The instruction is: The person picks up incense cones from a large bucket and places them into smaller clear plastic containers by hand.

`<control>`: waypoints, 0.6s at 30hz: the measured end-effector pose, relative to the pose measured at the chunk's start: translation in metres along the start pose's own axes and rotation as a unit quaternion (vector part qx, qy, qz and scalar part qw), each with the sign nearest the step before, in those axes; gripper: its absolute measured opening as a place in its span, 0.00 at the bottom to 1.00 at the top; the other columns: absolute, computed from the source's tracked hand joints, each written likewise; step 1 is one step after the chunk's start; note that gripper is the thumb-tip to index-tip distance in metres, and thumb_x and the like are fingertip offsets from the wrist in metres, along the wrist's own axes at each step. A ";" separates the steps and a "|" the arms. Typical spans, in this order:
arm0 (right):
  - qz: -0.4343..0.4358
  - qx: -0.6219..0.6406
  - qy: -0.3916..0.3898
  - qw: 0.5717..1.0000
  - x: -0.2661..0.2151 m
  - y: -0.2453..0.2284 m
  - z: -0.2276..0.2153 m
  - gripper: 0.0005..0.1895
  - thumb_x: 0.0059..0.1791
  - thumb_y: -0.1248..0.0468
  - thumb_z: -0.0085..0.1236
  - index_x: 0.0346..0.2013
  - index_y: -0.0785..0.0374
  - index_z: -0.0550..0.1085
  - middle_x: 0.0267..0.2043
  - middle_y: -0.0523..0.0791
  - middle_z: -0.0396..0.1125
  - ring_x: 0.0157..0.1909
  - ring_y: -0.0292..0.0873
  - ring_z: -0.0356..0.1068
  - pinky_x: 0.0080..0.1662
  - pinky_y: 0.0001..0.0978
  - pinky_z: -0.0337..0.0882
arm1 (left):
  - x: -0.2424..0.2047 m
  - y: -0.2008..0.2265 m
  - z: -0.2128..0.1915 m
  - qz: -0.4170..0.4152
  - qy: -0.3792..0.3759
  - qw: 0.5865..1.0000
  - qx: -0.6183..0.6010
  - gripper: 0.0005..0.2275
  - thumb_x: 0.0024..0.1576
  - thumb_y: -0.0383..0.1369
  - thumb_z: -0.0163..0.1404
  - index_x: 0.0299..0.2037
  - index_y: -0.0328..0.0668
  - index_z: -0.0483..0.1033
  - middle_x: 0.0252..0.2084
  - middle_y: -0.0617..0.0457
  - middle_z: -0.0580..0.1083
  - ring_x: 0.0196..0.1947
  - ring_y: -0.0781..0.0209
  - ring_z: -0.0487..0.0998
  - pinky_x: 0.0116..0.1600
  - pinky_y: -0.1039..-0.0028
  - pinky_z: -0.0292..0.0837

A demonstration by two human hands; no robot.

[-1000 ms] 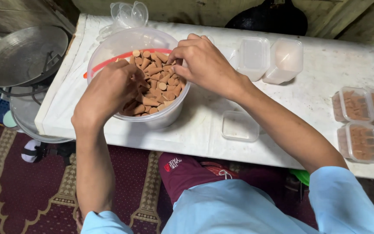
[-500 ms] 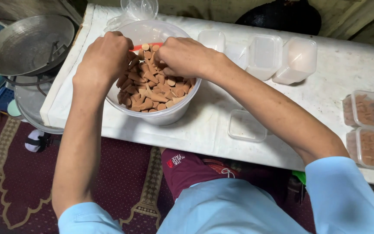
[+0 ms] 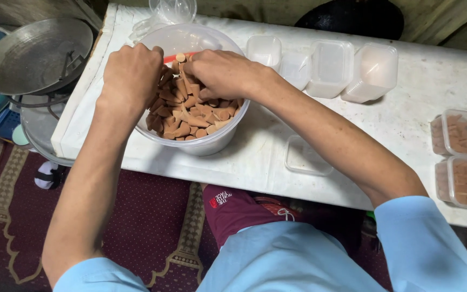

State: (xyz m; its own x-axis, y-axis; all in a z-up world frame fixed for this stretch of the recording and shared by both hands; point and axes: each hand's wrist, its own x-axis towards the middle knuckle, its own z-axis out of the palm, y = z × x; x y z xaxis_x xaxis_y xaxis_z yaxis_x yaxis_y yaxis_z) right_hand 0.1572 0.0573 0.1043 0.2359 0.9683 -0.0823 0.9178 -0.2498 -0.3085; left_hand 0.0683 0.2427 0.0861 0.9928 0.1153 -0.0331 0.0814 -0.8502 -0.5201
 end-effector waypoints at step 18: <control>0.047 0.030 0.122 0.991 0.011 0.012 0.006 0.05 0.45 0.73 0.60 0.32 0.69 0.72 0.35 0.53 0.66 0.35 0.54 0.68 0.31 0.46 0.67 | -0.061 -0.001 -0.043 -0.039 0.090 0.973 -0.208 0.06 0.58 0.16 0.48 0.43 0.30 0.68 0.24 0.39 0.71 0.22 0.35 0.74 0.24 0.52 0.68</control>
State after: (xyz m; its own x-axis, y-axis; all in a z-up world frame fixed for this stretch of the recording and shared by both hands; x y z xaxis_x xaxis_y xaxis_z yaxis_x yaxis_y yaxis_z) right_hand 0.1692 0.0653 0.0939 0.3969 0.9105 0.1161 0.8689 -0.3319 -0.3673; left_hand 0.0118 0.2145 0.1253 0.9784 0.1283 0.1622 0.1490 -0.9812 -0.1227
